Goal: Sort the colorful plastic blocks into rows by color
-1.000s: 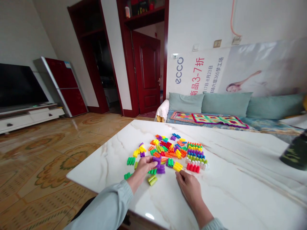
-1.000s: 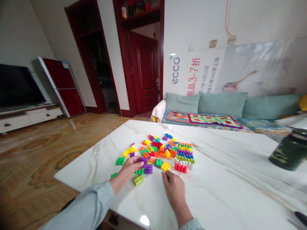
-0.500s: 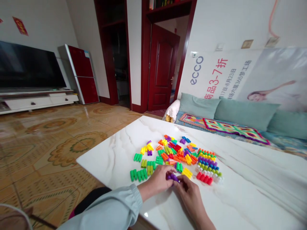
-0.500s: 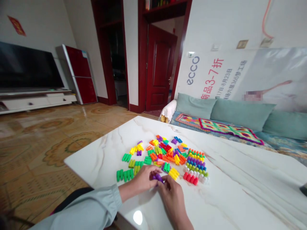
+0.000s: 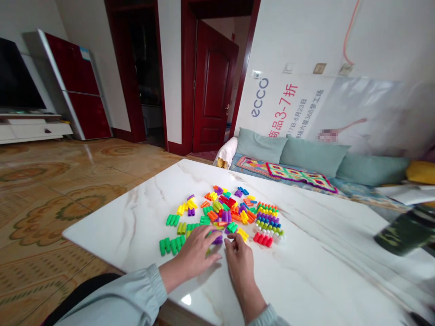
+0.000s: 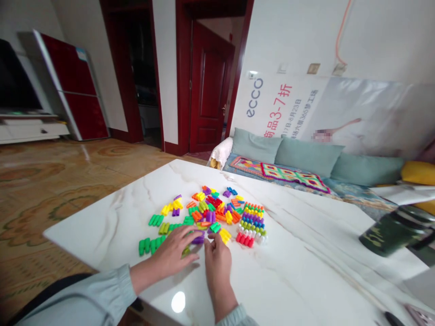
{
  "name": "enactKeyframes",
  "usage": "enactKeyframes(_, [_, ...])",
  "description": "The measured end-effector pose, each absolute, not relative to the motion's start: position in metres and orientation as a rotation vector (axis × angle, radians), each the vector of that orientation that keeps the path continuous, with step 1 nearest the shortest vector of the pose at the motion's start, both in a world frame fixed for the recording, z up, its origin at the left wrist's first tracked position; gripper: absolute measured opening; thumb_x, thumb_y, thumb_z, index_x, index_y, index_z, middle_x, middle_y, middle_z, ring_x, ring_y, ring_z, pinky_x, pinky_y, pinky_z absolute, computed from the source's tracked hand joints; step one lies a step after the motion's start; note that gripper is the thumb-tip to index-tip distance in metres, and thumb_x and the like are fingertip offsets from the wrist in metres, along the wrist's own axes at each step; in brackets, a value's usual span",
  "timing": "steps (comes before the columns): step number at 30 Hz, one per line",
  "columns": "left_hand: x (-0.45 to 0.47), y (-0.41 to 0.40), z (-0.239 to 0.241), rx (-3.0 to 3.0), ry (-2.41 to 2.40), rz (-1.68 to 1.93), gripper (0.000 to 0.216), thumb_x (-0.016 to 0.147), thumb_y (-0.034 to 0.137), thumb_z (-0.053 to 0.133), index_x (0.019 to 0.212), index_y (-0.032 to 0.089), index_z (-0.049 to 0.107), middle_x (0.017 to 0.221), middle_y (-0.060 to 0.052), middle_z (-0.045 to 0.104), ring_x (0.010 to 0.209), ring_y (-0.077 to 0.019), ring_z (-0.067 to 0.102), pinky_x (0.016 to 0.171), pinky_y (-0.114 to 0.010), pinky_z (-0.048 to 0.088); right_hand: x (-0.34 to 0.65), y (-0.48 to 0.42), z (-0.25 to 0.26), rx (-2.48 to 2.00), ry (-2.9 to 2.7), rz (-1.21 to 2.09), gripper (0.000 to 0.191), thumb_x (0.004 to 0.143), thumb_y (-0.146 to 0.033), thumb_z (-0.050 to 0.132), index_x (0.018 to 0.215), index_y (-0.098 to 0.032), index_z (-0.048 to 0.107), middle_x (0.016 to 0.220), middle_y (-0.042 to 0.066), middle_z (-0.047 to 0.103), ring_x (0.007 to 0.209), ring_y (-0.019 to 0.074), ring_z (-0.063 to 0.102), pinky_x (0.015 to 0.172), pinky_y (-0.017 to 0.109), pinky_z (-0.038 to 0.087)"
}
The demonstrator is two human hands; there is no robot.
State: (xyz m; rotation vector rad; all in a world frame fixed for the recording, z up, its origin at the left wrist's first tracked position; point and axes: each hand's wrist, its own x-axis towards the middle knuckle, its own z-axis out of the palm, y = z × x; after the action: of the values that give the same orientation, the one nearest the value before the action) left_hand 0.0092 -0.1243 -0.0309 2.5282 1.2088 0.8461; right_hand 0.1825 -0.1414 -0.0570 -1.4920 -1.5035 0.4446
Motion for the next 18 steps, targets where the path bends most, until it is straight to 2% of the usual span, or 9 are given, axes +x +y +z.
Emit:
enactKeyframes(3, [0.011, -0.136, -0.041, 2.649, 1.154, 0.711, 0.061, 0.078, 0.037, 0.072, 0.135, 0.031, 0.052, 0.149, -0.011, 0.042, 0.135, -0.0359, 0.038, 0.112, -0.059, 0.029, 0.184, -0.150, -0.056, -1.564, -1.534, 0.339, 0.030, 0.092, -0.040, 0.044, 0.083, -0.019, 0.063, 0.068, 0.001, 0.063, 0.060, 0.0149, 0.059, 0.057, 0.025, 0.038])
enactKeyframes(5, [0.011, -0.135, -0.046, 2.668, 1.164, 0.677, 0.056, 0.082, 0.037, 0.067, 0.136, 0.032, 0.052, 0.153, -0.011, 0.036, 0.139, -0.0372, 0.032, 0.113, -0.062, 0.024, 0.188, -0.150, -0.054, -1.621, -1.502, 0.203, 0.026, 0.092, -0.036, 0.044, 0.086, -0.020, 0.064, 0.081, 0.003, 0.066, 0.066, 0.0154, 0.061, 0.059, 0.025, 0.041])
enactKeyframes(8, [0.010, -0.125, -0.049, 2.654, 1.217, 0.682, 0.050, 0.084, 0.035, 0.065, 0.133, 0.032, 0.056, 0.153, -0.010, 0.035, 0.140, -0.0368, 0.030, 0.114, -0.062, 0.024, 0.194, -0.148, -0.056, -1.697, -1.430, 0.028, 0.026, 0.090, -0.030, 0.043, 0.105, -0.020, 0.061, 0.113, 0.009, 0.062, 0.074, 0.0162, 0.063, 0.059, 0.026, 0.044])
enactKeyframes(11, [0.010, -0.113, -0.051, 2.660, 1.264, 0.705, 0.043, 0.086, 0.033, 0.062, 0.129, 0.032, 0.059, 0.151, -0.010, 0.038, 0.139, -0.0357, 0.031, 0.113, -0.062, 0.025, 0.196, -0.145, -0.060, -1.809, -1.398, -0.068, 0.043, 0.088, -0.027, 0.045, 0.129, -0.019, 0.050, 0.138, 0.014, 0.048, 0.083, 0.0192, 0.065, 0.058, 0.028, 0.046])
enactKeyframes(14, [0.012, -0.106, -0.052, 2.701, 1.252, 0.727, 0.035, 0.090, 0.024, 0.056, 0.123, 0.032, 0.063, 0.146, -0.009, 0.043, 0.135, -0.0331, 0.036, 0.112, -0.060, 0.028, 0.195, -0.144, -0.062, -1.933, -1.482, -0.108, 0.052, 0.088, -0.025, 0.049, 0.139, -0.019, 0.043, 0.139, 0.015, 0.049, 0.089, 0.0227, 0.067, 0.061, 0.030, 0.048])
enactKeyframes(18, [0.015, -0.103, -0.051, 2.755, 1.170, 0.765, 0.035, 0.092, 0.016, 0.047, 0.119, 0.030, 0.065, 0.137, -0.008, 0.050, 0.128, -0.0295, 0.043, 0.108, -0.053, 0.036, 0.194, -0.143, -0.059, -1.988, -1.617, -0.075, 0.036, 0.089, -0.024, 0.052, 0.125, -0.020, 0.057, 0.122, 0.010, 0.061, 0.085, 0.0212, 0.068, 0.065, 0.029, 0.047])
